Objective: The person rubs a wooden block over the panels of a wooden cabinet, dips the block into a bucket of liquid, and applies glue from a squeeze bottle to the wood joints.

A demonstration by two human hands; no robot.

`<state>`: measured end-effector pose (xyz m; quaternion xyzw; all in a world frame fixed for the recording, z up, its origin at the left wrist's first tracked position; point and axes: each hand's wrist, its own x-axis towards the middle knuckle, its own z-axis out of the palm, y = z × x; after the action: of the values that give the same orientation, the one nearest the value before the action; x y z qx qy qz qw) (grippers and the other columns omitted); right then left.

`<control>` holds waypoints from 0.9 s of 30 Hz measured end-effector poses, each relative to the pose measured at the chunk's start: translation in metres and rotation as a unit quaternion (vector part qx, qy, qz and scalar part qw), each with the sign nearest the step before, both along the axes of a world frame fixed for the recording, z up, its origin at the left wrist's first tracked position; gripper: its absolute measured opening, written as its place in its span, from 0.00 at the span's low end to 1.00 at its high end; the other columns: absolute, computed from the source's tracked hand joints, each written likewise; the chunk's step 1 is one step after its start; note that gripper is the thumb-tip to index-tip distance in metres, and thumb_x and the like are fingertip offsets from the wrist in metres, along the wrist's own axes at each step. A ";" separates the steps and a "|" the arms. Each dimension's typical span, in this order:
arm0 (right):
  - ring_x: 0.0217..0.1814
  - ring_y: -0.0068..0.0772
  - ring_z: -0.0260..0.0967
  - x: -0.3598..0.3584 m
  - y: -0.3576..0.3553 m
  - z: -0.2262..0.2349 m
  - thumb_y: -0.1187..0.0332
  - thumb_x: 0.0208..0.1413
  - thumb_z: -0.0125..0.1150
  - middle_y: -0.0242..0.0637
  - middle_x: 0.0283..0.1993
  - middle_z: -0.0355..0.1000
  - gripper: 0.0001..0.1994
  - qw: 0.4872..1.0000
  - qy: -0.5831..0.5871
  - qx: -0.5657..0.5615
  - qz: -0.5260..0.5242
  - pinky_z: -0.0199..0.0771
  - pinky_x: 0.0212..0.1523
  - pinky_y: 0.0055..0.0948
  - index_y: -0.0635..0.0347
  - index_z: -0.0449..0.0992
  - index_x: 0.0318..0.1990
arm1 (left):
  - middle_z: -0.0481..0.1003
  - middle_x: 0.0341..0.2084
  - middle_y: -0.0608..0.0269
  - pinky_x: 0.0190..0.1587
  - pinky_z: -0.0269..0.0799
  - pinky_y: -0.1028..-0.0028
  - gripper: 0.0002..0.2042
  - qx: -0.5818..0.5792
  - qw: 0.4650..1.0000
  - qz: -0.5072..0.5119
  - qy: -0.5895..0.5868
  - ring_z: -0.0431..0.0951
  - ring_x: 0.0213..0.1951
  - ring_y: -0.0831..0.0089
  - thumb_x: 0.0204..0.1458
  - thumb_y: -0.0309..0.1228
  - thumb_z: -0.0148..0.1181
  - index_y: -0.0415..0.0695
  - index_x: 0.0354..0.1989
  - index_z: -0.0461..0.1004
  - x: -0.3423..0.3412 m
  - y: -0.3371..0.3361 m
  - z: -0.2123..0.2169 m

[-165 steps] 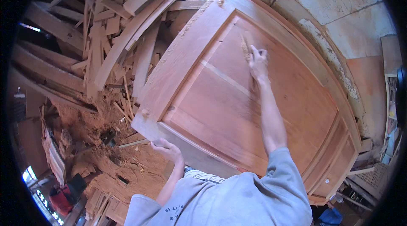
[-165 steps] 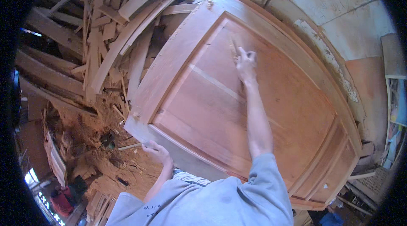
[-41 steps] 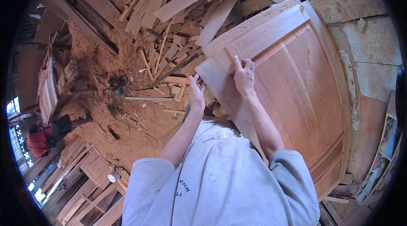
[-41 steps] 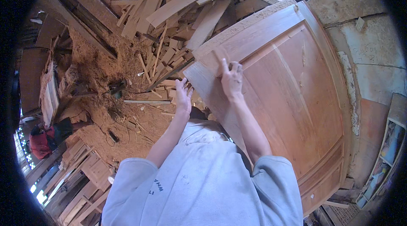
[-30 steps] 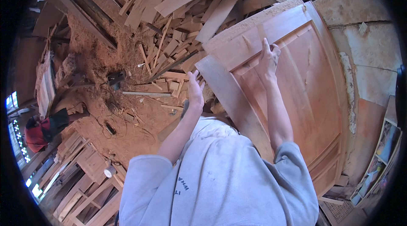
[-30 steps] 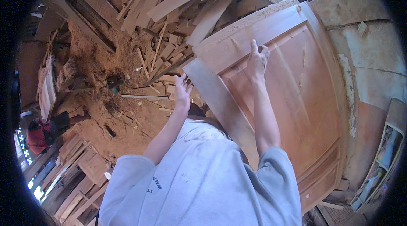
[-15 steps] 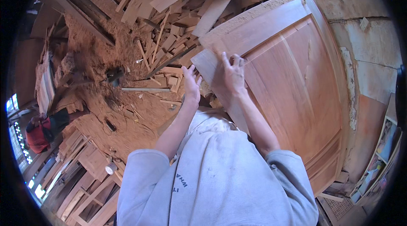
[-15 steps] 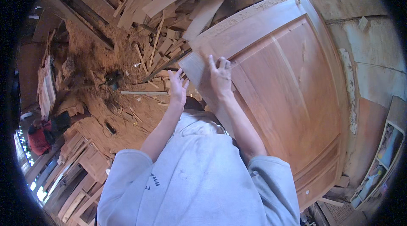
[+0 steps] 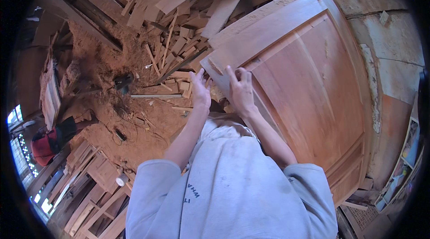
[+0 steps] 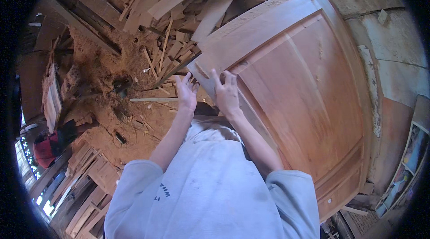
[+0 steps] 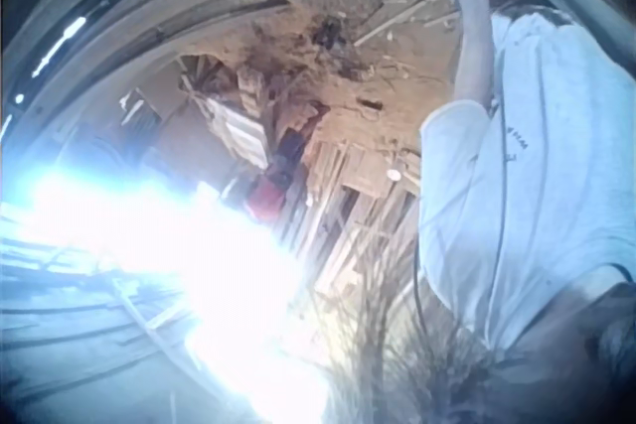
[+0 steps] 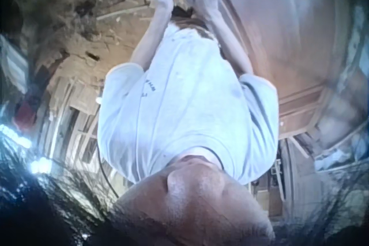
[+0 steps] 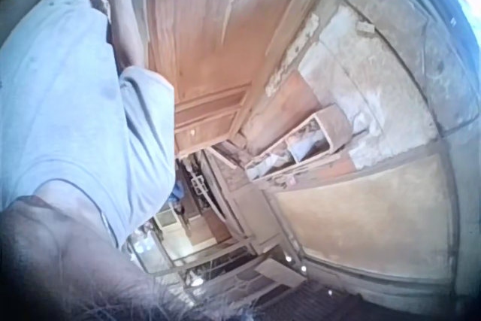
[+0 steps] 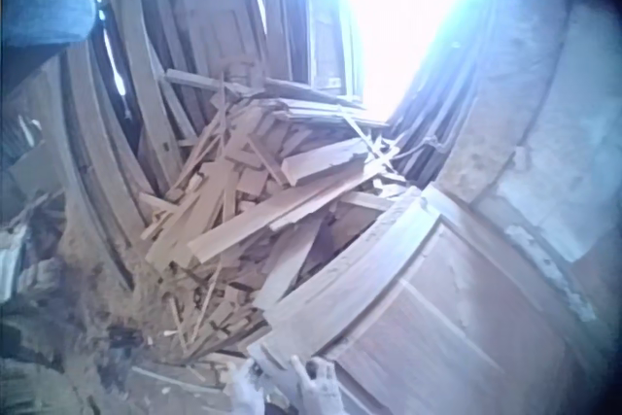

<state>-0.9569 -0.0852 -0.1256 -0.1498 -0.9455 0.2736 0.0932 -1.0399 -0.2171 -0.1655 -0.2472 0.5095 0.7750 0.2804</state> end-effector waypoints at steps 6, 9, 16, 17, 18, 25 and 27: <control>0.53 0.49 0.62 -0.001 -0.039 -0.027 0.74 0.50 0.52 0.49 0.49 0.63 0.28 0.992 -0.013 0.084 0.096 0.69 0.54 0.40 0.60 0.66 0.63 | 0.60 0.63 0.52 0.66 0.54 0.62 0.42 0.076 0.995 0.050 -0.030 0.61 0.61 0.62 0.61 0.63 0.31 0.34 0.68 0.50 -0.001 -0.010 -0.011; 0.50 0.47 0.63 -0.005 -0.029 -0.024 0.72 0.50 0.55 0.48 0.46 0.63 0.27 0.988 -0.015 0.125 0.090 0.70 0.52 0.38 0.63 0.66 0.62 | 0.57 0.65 0.52 0.69 0.50 0.61 0.43 0.089 0.993 0.069 -0.039 0.58 0.65 0.61 0.61 0.63 0.32 0.34 0.69 0.47 0.001 -0.010 -0.011; 0.51 0.48 0.62 -0.006 0.024 -0.024 0.76 0.50 0.55 0.48 0.47 0.62 0.26 0.990 -0.038 0.132 -0.020 0.69 0.52 0.40 0.62 0.68 0.60 | 0.50 0.69 0.50 0.72 0.42 0.60 0.43 0.078 0.995 0.058 -0.036 0.49 0.70 0.59 0.62 0.63 0.31 0.34 0.71 0.41 0.001 -0.006 -0.008; 0.51 0.48 0.62 -0.006 0.030 -0.024 0.76 0.50 0.55 0.48 0.47 0.62 0.26 0.990 -0.039 0.135 -0.020 0.69 0.52 0.40 0.62 0.68 0.60 | 0.50 0.69 0.50 0.72 0.42 0.60 0.43 0.080 0.994 0.058 -0.037 0.49 0.70 0.59 0.62 0.63 0.31 0.34 0.71 0.41 0.001 -0.004 -0.006; 0.52 0.48 0.62 -0.007 0.037 -0.023 0.76 0.50 0.56 0.48 0.47 0.62 0.26 0.994 -0.024 0.100 -0.020 0.69 0.52 0.41 0.61 0.68 0.60 | 0.50 0.69 0.50 0.72 0.42 0.60 0.43 0.077 0.995 0.056 -0.039 0.49 0.70 0.59 0.62 0.63 0.32 0.34 0.71 0.41 0.000 -0.002 -0.004; 0.50 0.50 0.62 -0.039 0.095 -0.022 0.79 0.49 0.54 0.48 0.45 0.63 0.25 0.989 0.005 0.119 -0.091 0.69 0.51 0.43 0.58 0.70 0.58 | 0.51 0.69 0.50 0.71 0.42 0.60 0.42 0.076 0.995 0.055 -0.035 0.50 0.70 0.59 0.62 0.61 0.32 0.34 0.70 0.43 0.000 -0.004 -0.014; 0.49 0.50 0.62 -0.039 0.095 -0.031 0.79 0.48 0.54 0.48 0.45 0.63 0.25 0.985 -0.013 0.150 -0.080 0.69 0.50 0.42 0.59 0.71 0.58 | 0.51 0.68 0.50 0.71 0.43 0.60 0.41 0.083 0.994 0.056 -0.043 0.50 0.70 0.59 0.62 0.61 0.33 0.34 0.70 0.44 -0.001 -0.004 -0.010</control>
<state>-0.9962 0.0097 -0.1562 -0.2125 -0.9621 0.1181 0.1235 -1.0405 -0.2214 -0.1755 -0.2840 0.4166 0.8178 0.2775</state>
